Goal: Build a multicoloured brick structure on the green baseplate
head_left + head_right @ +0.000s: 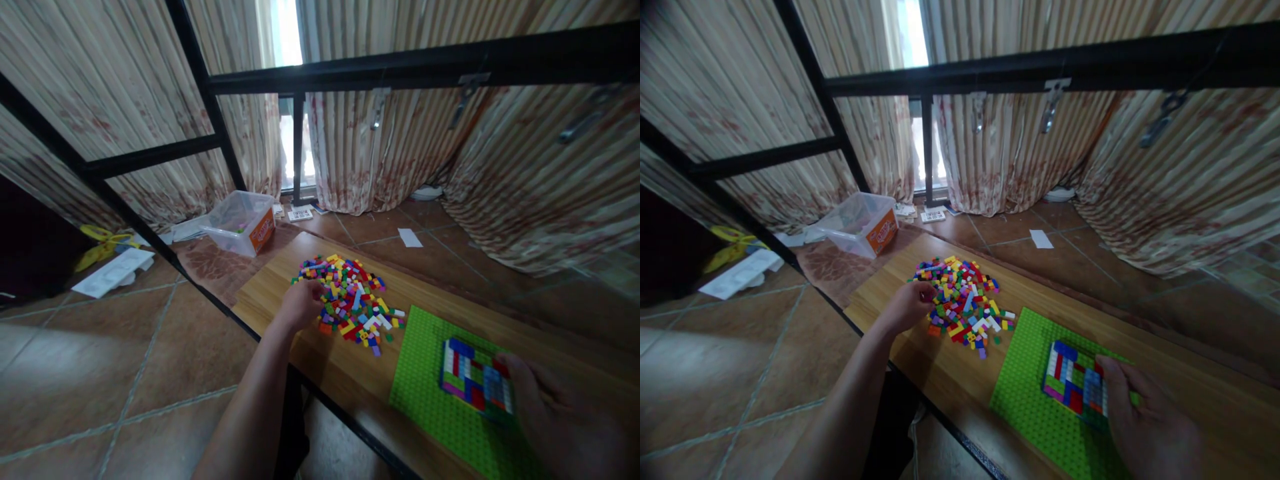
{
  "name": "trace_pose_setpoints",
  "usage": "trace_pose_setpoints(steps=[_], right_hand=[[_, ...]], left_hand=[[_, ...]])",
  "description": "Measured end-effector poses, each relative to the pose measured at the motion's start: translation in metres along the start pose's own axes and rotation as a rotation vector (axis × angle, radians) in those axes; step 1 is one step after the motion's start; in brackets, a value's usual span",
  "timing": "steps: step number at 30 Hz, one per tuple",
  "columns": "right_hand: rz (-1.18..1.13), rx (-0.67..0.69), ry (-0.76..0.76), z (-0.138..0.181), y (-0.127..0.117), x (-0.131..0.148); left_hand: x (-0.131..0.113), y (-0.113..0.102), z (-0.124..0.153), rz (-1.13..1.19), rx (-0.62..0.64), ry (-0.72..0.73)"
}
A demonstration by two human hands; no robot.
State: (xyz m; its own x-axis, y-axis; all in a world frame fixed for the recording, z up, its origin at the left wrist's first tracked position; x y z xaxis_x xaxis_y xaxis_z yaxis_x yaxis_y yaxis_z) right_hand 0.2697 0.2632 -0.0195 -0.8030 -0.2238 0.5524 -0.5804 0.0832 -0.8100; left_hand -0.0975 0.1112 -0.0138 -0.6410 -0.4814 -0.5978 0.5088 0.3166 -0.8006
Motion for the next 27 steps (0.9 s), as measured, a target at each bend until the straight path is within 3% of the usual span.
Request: trace_pose_setpoints(steps=[12,20,23,27], right_hand=[[-0.023,0.005,-0.122,0.003,-0.001,0.010],[-0.072,-0.028,-0.221,0.005,0.000,0.014],[-0.103,-0.032,-0.225,0.005,-0.003,0.013],[-0.229,-0.093,-0.136,0.004,-0.010,0.010]], left_hand=[[-0.010,-0.004,0.032,-0.047,0.227,0.217],[-0.014,0.011,0.033,-0.150,0.229,0.266],[-0.018,0.004,0.035,-0.154,0.211,0.262],[-0.039,-0.007,0.041,0.018,0.187,0.331]])
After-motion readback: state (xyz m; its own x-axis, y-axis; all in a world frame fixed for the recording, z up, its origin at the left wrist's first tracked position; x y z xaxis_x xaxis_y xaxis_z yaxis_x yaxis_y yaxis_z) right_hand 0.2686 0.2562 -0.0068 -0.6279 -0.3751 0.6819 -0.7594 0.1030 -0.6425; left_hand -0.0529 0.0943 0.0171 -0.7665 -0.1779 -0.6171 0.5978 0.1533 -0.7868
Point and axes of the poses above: each hand's wrist, its own z-axis away from the middle knuckle, its own y-axis out of the palm, x = y × z, the point moved 5 cm from there along -z, towards the middle knuckle, and after that the axes turned 2 degrees about y, right-handed, at the moved point
